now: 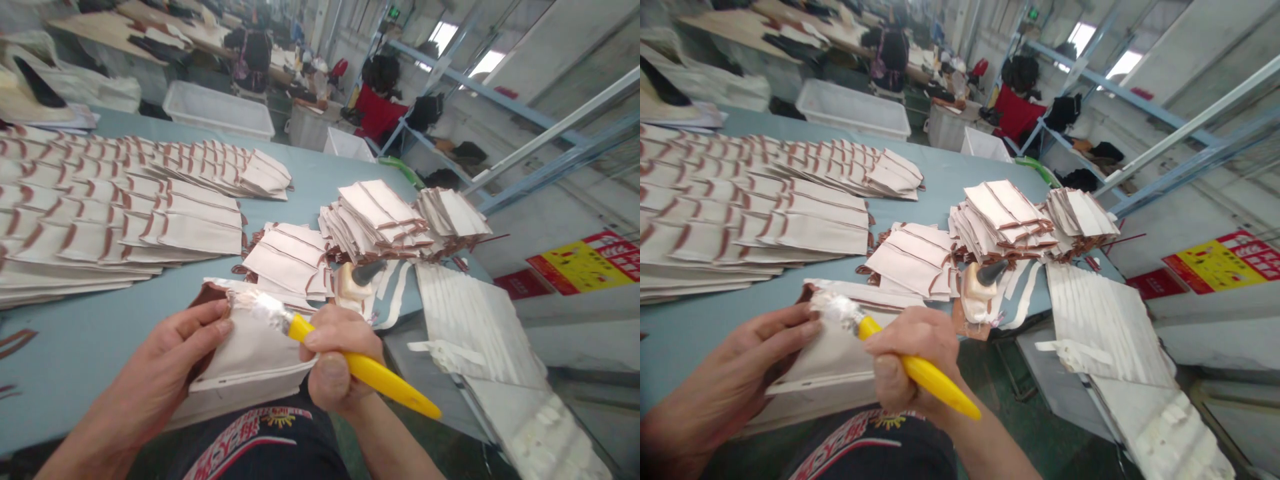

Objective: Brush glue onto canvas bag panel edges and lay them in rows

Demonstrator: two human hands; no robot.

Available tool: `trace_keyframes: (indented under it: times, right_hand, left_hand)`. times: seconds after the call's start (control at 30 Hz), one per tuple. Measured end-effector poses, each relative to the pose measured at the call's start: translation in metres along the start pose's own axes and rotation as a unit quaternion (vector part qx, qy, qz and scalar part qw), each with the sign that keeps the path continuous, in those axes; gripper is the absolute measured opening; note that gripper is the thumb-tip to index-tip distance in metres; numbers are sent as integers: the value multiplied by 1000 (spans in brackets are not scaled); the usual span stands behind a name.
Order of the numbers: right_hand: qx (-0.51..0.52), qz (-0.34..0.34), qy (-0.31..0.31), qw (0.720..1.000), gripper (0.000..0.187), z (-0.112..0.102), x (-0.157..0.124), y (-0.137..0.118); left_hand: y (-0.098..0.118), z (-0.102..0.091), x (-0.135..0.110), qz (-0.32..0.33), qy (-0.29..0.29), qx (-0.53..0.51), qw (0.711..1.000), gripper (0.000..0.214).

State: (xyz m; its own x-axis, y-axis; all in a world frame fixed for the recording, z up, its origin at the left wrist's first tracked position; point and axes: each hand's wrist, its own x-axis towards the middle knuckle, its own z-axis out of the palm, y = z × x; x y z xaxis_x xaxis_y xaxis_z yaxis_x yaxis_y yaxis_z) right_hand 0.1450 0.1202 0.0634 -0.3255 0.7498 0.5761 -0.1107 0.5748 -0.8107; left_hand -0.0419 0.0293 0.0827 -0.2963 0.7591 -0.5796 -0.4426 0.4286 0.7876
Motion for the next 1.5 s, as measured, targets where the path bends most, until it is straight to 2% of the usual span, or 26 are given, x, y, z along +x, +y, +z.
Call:
trace_keyframes:
  times: [0.07,0.1,0.17,0.27,0.33,0.43,0.47,0.53,0.63,0.77,0.9,1.03,1.1,1.2,1.33,1.43,1.5]
  right_hand:
    - [1,-103,-17,995,19,4,7,3]
    - [5,-127,-19,992,17,6,10,4]
    - [14,-107,-5,994,18,9,11,8]
    - [4,-52,25,998,32,11,4,11]
    - [-9,-40,19,999,36,12,0,11]
    - [-2,-69,-27,997,24,16,5,10]
    - [3,-82,-30,996,20,18,8,9]
    - [0,-98,2,995,17,22,16,8]
    - [-69,-101,32,992,17,28,22,11]
    - [-155,-112,-27,981,19,38,21,24]
    - [-150,-111,-6,982,17,39,31,31]
    - [-133,-83,21,987,20,28,53,24]
    - [-132,-83,30,987,21,25,60,23]
    - [-144,-97,26,984,23,28,64,30]
    - [-140,-70,48,987,24,27,57,34]
    - [-62,-1,76,995,20,17,43,14]
    - [-2,44,63,997,21,9,29,-7]
  left_hand:
    - [1,-3,1,-12,-24,-10,1000,57]
    - [2,-5,0,-15,-34,-20,999,56]
    - [4,-7,-1,-13,-32,-37,999,52]
    - [6,-6,-4,-7,-4,-47,999,52]
    - [5,-6,-5,-8,-4,-47,999,53]
    - [3,-9,-5,-13,-29,-52,998,48]
    - [2,-11,-5,-12,-28,-56,998,47]
    - [1,-13,-5,-8,-7,-62,998,48]
    - [1,-13,-7,-8,-3,-75,997,48]
    - [3,-9,-9,3,-46,-88,995,47]
    - [1,-16,-9,27,-80,-56,995,50]
    - [-8,-32,-16,49,-95,76,991,55]
    - [-14,-34,-20,77,-90,151,981,50]
    - [-22,-27,-24,166,-85,225,956,36]
    - [-30,-19,-24,254,-67,287,921,38]
    - [-40,-21,-22,308,-25,335,890,39]
    - [-51,-24,-20,339,6,355,872,36]
